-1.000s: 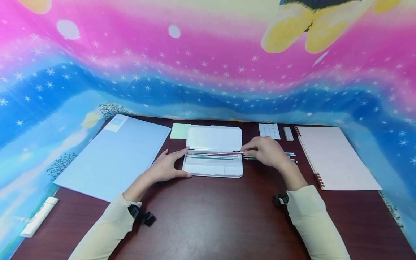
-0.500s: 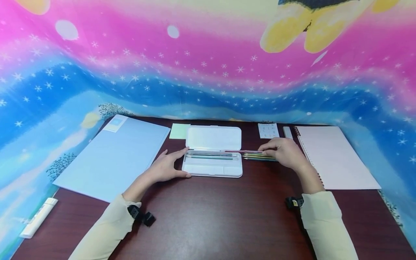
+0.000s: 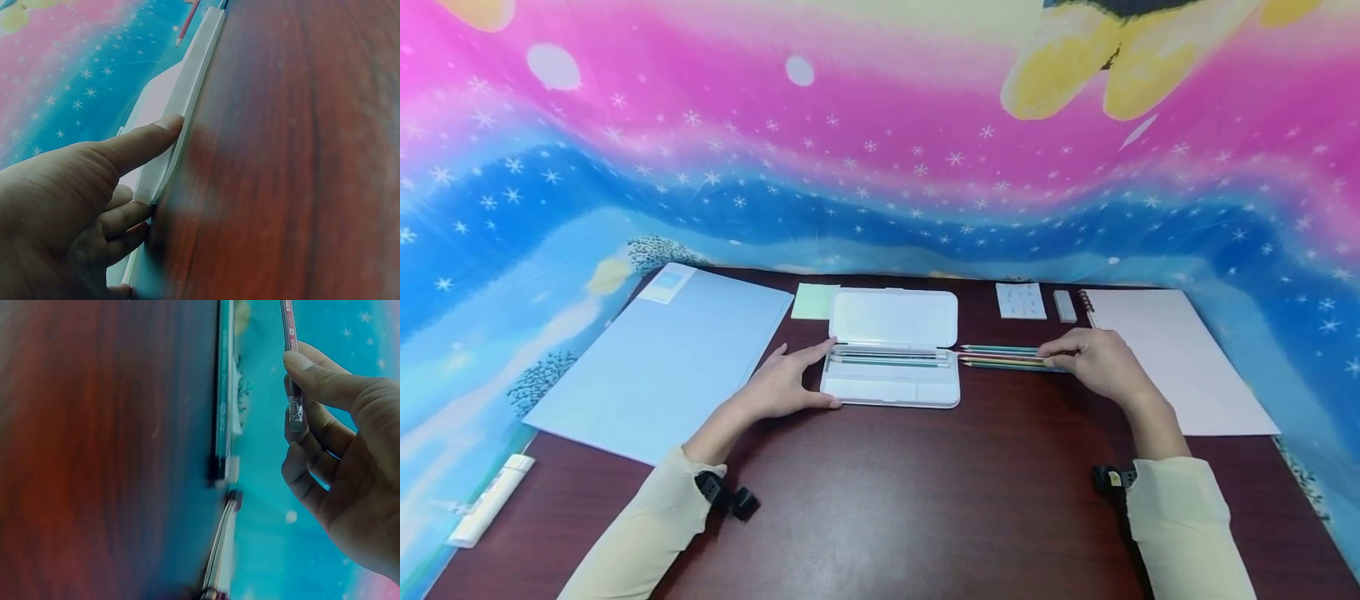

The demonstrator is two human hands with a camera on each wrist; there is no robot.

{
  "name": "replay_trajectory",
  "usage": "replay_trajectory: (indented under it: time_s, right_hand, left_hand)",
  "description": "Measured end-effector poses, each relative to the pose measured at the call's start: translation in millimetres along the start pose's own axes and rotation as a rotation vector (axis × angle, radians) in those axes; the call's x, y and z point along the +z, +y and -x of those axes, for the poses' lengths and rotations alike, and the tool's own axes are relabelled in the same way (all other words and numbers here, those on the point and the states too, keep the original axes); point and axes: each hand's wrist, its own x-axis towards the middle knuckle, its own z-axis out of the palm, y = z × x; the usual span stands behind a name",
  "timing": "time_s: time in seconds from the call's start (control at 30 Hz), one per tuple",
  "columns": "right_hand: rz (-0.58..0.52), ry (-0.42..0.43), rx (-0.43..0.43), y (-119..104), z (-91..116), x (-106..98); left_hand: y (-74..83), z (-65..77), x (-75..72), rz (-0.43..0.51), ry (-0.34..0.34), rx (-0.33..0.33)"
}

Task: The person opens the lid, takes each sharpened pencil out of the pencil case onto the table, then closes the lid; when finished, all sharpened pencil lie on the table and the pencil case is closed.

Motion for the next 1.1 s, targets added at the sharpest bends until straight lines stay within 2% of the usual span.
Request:
replay_trajectory:
  time_s: [0.37, 0.53, 0.73, 1.1]
  right_hand:
    - [0.025, -0.049, 0.053, 17.2, 13.3, -2.1]
    - [0.037, -0.07, 0.05, 18.5, 13.8, -0.2]
    - [0.008, -0.108, 0.092, 15.5, 11.8, 0.2]
    - [0.024, -0.091, 0.061, 17.9, 5.8, 5.0]
  left_hand:
    - [1.2, 0.9, -1.6, -0.003, -0.001, 0.005]
    - [1.9, 1.5, -2.1, -0.003, -0.003, 0.009]
    - [2.0, 0.0, -1.6, -0.003, -0.008, 0.01]
    - [1.4, 0.5, -1.5, -0.007, -0.007, 0.006]
